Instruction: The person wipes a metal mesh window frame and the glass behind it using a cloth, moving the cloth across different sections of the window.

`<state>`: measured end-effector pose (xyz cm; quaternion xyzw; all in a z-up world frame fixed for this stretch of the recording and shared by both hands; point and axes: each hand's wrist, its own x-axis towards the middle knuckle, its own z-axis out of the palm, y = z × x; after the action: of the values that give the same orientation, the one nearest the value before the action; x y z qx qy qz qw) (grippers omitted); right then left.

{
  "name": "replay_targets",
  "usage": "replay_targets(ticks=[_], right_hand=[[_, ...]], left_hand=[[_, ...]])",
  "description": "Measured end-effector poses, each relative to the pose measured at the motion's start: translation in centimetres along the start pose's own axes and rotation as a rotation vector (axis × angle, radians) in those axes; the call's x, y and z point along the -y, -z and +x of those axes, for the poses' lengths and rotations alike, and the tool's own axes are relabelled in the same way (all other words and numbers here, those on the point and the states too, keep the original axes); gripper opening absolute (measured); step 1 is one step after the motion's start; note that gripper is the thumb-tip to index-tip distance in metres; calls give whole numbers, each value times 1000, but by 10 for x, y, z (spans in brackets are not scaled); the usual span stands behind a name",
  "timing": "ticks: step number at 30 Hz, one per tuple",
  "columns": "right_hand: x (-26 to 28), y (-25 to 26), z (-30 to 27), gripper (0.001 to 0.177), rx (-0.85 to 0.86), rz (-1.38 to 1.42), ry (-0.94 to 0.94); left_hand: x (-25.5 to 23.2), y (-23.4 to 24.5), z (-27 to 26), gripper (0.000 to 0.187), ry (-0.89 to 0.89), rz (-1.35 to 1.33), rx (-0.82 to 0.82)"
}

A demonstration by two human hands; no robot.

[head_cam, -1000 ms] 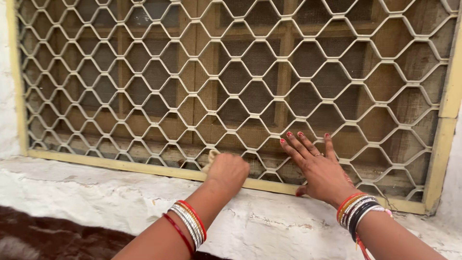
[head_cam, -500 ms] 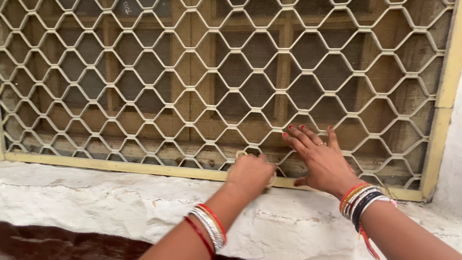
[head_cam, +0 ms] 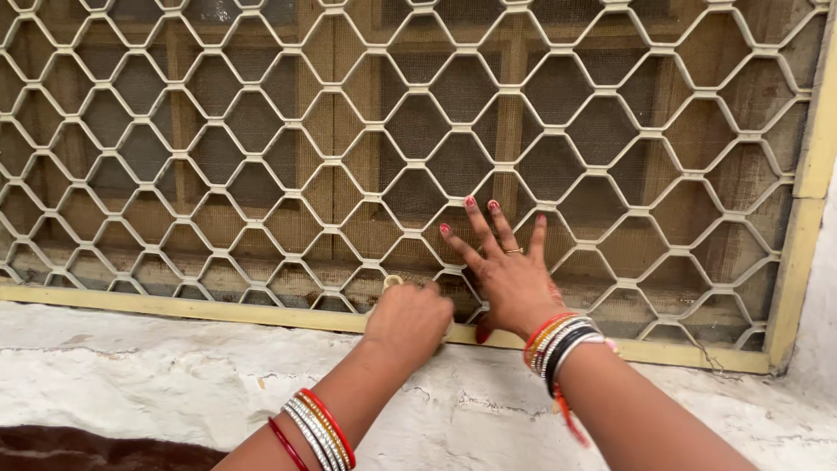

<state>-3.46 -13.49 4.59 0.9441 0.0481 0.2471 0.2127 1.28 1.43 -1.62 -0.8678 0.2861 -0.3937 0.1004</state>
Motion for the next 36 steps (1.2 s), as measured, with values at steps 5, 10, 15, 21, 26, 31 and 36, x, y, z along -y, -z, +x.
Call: replay_targets(ticks=[5,10,15,21,26,31,36], right_hand=[[-15,-35,20,137,-487,-8,136],[-14,-26,13,139,-202,21,56],[-5,1,-1,150,-28,-23,6],[-4,-1,0,149,-51,17,8],[-5,-3,1,150,-75,15,12],[-5,-4,1,147,-69,1,12],[-3,-5,0,147,-96,12,7]], left_hand=[[-31,7,23,11,-82,-93,-213],[-25,10,17,10,35,-256,-115],[0,11,6,10,33,-120,-53],[-18,12,15,11,-30,-106,-127],[-11,4,5,9,-42,-107,-78],[5,12,-6,8,-42,-37,-23],[-8,11,-9,15,-83,-67,-126]])
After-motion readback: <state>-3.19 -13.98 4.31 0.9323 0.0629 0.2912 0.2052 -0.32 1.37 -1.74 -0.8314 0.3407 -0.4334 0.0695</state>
